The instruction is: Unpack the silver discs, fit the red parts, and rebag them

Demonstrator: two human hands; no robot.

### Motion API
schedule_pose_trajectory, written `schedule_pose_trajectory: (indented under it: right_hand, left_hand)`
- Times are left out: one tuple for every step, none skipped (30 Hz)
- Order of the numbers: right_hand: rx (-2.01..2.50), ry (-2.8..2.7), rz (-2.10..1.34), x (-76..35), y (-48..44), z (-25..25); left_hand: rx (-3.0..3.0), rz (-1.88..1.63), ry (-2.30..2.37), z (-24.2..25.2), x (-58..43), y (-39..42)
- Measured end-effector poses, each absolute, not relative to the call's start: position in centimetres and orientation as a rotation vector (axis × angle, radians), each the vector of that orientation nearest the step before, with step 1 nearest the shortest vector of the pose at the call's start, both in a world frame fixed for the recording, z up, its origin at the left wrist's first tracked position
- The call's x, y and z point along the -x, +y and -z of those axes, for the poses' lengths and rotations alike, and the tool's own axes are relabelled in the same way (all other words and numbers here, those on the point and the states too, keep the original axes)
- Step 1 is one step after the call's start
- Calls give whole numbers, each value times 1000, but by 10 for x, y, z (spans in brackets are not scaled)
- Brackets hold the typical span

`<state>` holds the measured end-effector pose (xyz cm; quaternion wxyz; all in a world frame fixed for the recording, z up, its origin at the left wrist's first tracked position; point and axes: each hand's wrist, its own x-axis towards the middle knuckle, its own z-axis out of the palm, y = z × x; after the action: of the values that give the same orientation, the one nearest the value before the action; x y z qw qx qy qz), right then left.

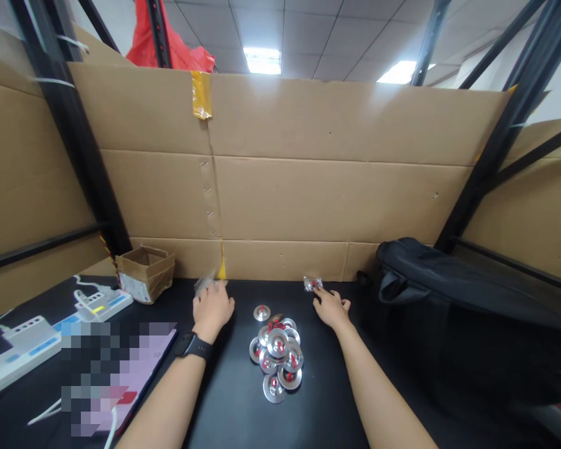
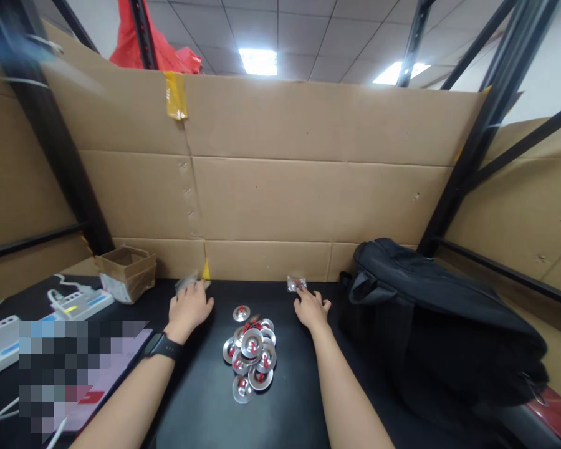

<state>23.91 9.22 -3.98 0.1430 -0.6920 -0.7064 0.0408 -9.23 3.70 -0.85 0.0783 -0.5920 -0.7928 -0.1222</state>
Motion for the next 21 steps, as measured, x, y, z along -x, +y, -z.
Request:
schedule_pose_trajectory:
  right_hand:
    - [1987, -2061, -129, -238, 90, 37]
    - [1965, -2094, -135, -236, 87, 34]
    - [1931, -2133, -137, -234, 83, 30]
    - [1886, -2179, -136, -231, 79, 27]
    - [1835, -2218, -135, -229, 76, 23]
    - [1783, -2252, -138, -226, 72, 20]
    - [1735, -2276, -145, -223, 68, 17]
    - [1693, -2286, -142, -220, 66, 15]
    - [1658, -2285, -131, -218, 63, 13]
    - [1630, -2274, -113, -216, 62, 13]
    - [1608, -2259, -90, -214, 61, 13]
    - [1588, -2245, -71, -212, 60, 14]
    - [1571, -2234, -58, -211, 61, 16]
    - [1560, -2227, -49, -210, 62, 19]
    - [1551, -2223, -42, -209, 63, 21]
    - [1551, -2220, -36, -209, 65, 23]
    - [1562, -2217, -30, -209, 67, 25]
    - [1582, -2215, -25, -209, 69, 26]
    - [1607, -2212, -18, -208, 70, 27]
    - [1633, -2207, -9, -208, 72, 27]
    - [1655, -2204, 2, -207, 72, 27]
  left_hand:
    - [1799, 399, -2341, 5, 89, 36]
    - [1840, 445, -2297, 2, 85, 34]
    - [1898, 501, -2241, 0, 81, 33]
    - [1973, 557, -2175, -3, 77, 32]
    - [2056, 608, -2103, -5, 72, 31]
    - [2140, 650, -2031, -6, 67, 30]
    - [2215, 686, -1963, -8, 62, 29]
    - [2279, 722, -1896, -9, 58, 27]
    - [2338, 760, -1824, -10, 55, 26]
    - [2398, 800, -1739, -11, 52, 25]
    - [2459, 838, -1643, -11, 50, 23]
    - [2517, 872, -1546, -12, 49, 22]
    - [2564, 900, -1458, -13, 48, 21]
    - [2596, 923, -1393, -14, 47, 21]
    - [2609, 943, -1354, -15, 47, 20]
    - [2607, 963, -1336, -16, 46, 19]
    - [2599, 980, -1328, -16, 46, 18]
    - [2594, 992, -1321, -17, 45, 17]
    - [2590, 1003, -1315, -18, 44, 17]
    - [2590, 1011, -1309, -18, 43, 16]
    - [2593, 1017, -1304, -18, 42, 15]
